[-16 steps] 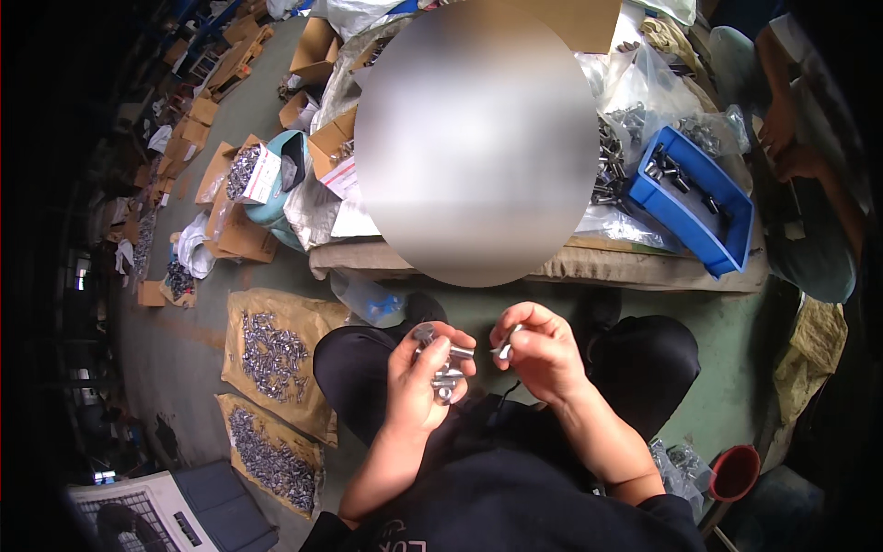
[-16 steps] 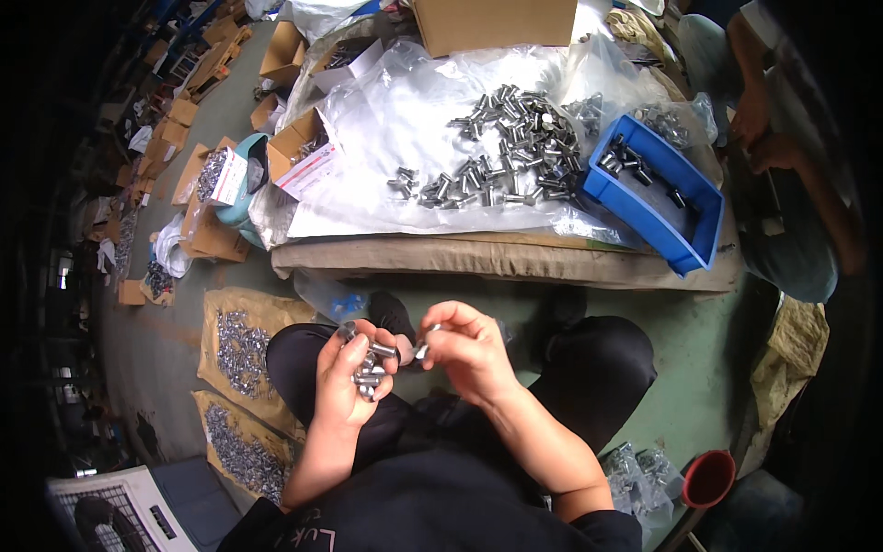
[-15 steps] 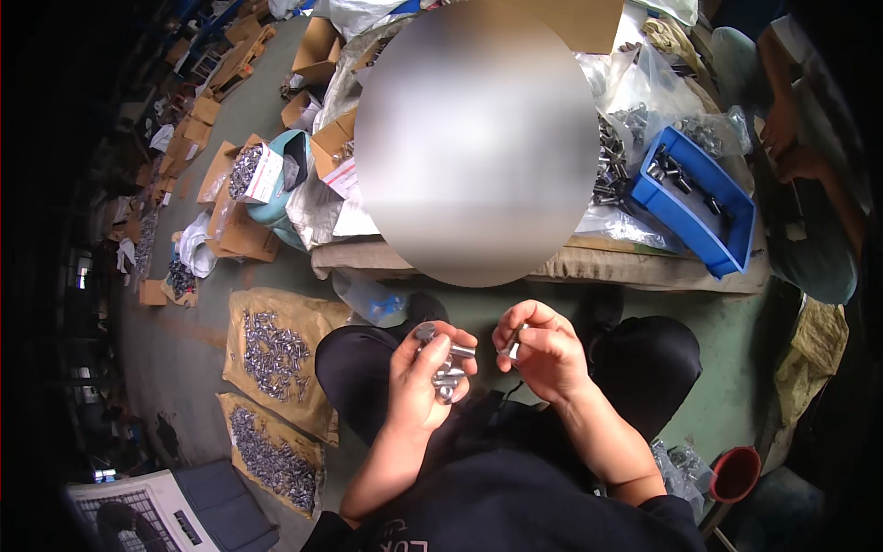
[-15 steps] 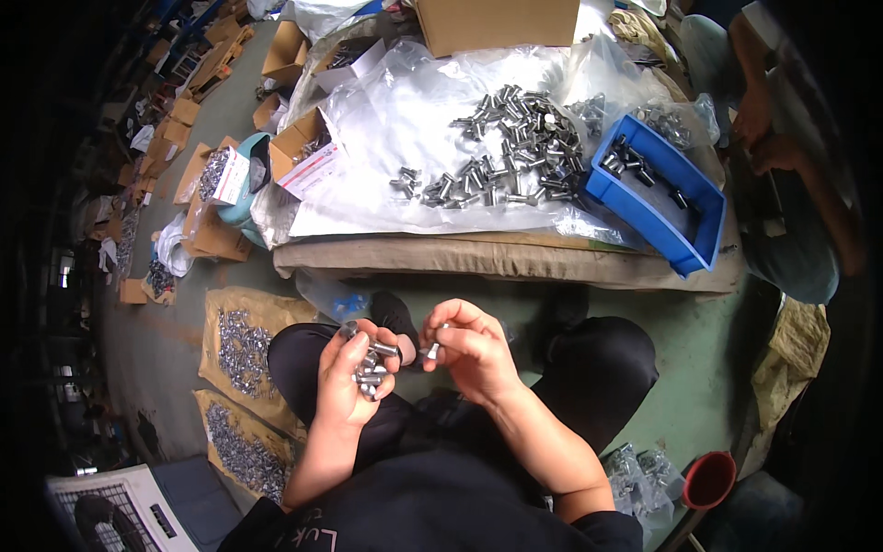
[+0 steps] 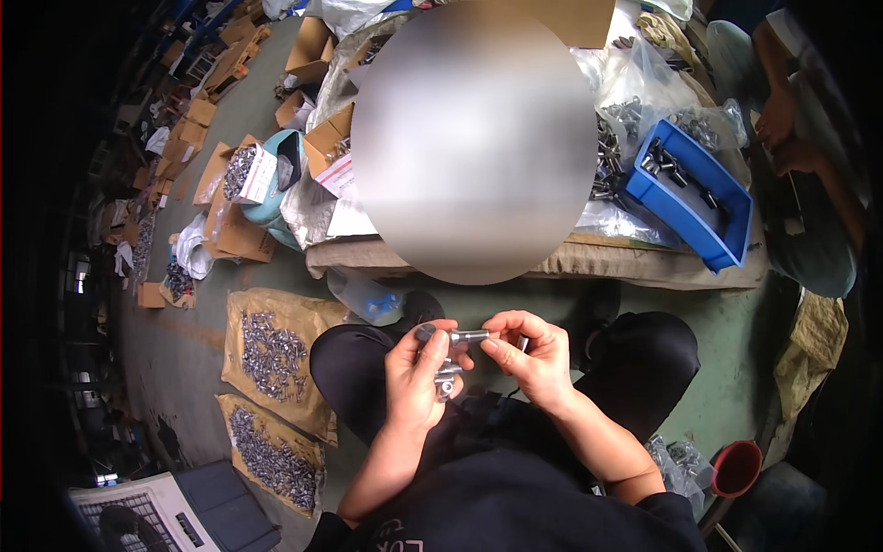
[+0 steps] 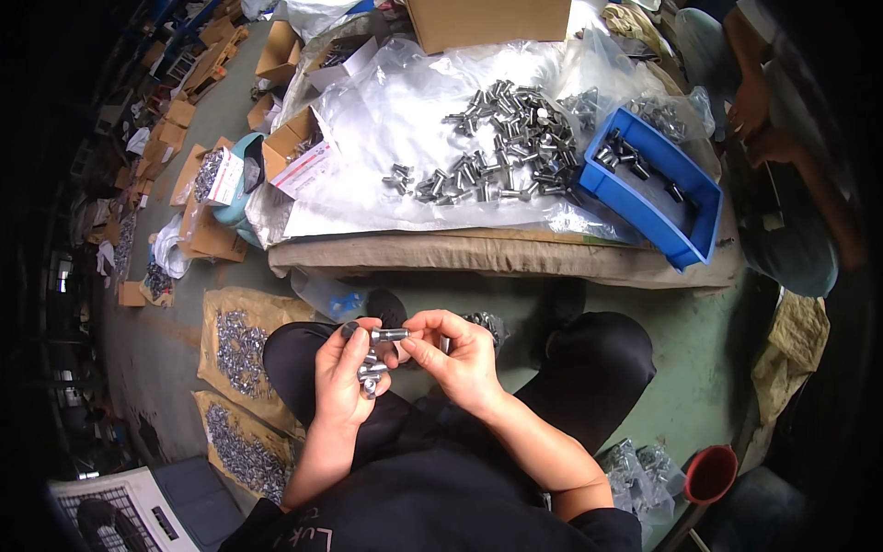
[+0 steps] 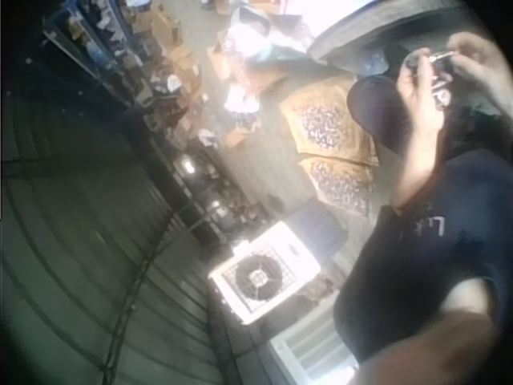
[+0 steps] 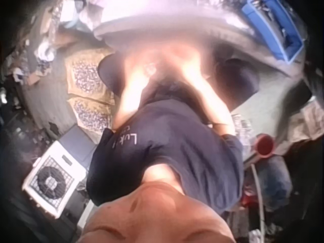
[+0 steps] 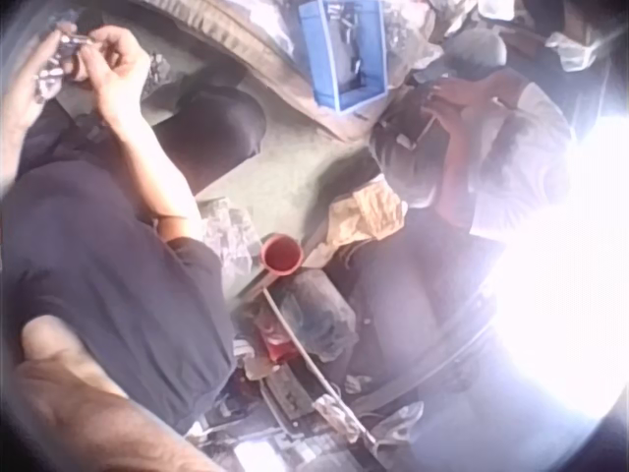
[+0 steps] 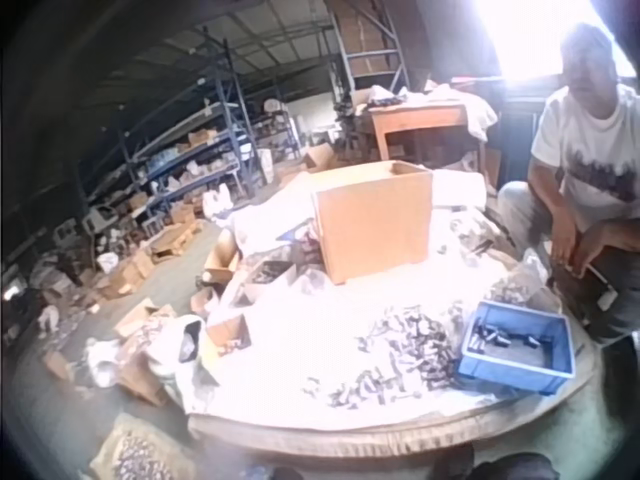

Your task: The person picks up metal bolts and fittings from a table and connects them together by hand. The person then pulls back a white fabric sack to uncover smaller metal hardware and fits additional metal pieces together.

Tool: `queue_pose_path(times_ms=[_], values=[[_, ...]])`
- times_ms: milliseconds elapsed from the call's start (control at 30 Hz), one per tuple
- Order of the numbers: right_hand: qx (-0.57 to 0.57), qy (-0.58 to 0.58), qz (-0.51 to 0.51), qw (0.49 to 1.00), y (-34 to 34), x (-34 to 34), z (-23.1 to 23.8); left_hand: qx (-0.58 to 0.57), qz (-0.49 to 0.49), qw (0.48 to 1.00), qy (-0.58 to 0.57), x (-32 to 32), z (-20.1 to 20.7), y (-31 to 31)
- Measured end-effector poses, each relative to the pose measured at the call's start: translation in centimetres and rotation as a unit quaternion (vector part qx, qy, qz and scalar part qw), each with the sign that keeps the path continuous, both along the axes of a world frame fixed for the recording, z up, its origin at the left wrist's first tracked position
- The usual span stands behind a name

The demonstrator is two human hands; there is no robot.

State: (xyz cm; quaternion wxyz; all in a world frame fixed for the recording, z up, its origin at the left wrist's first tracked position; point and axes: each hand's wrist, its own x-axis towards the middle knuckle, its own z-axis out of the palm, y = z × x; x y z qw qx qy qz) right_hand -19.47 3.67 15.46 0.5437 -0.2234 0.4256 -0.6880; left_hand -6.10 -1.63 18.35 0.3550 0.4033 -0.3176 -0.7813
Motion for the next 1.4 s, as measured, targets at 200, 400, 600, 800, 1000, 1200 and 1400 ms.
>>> queue_pose_path(times_ms=[200,400,600,800,1000,1200,1400], values=[[-0.09,0.143,-0.023,0.985,0.3,-0.1,-0.6,0.002,-0.019,1.0,-0.018,0.2,0.3,0.3],[-0.058,0.048,-0.005,0.997,0.9,0.3,-0.6,-0.046,-0.001,0.998,-0.049,0.2,0.6,1.2],[-0.013,-0.061,0.015,0.998,0.3,-0.5,-1.4,-0.102,-0.005,0.994,-0.037,-0.6,-0.5,0.5],[0.014,-0.084,0.038,0.996,-1.1,-0.1,-0.2,-0.087,-0.002,0.995,-0.045,0.0,0.5,-0.4],[-0.048,-0.197,-0.028,0.979,-0.3,-0.7,-0.2,0.113,-0.066,0.99,0.06,0.4,-1.4,0.3],[0.081,-0.258,0.085,0.959,1.1,0.1,-1.8,0.272,-0.049,0.961,0.021,1.1,-3.2,1.8],[0.127,0.125,0.082,0.98,0.2,1.1,0.3,0.279,-0.035,0.952,0.117,1.2,-1.7,1.8]])
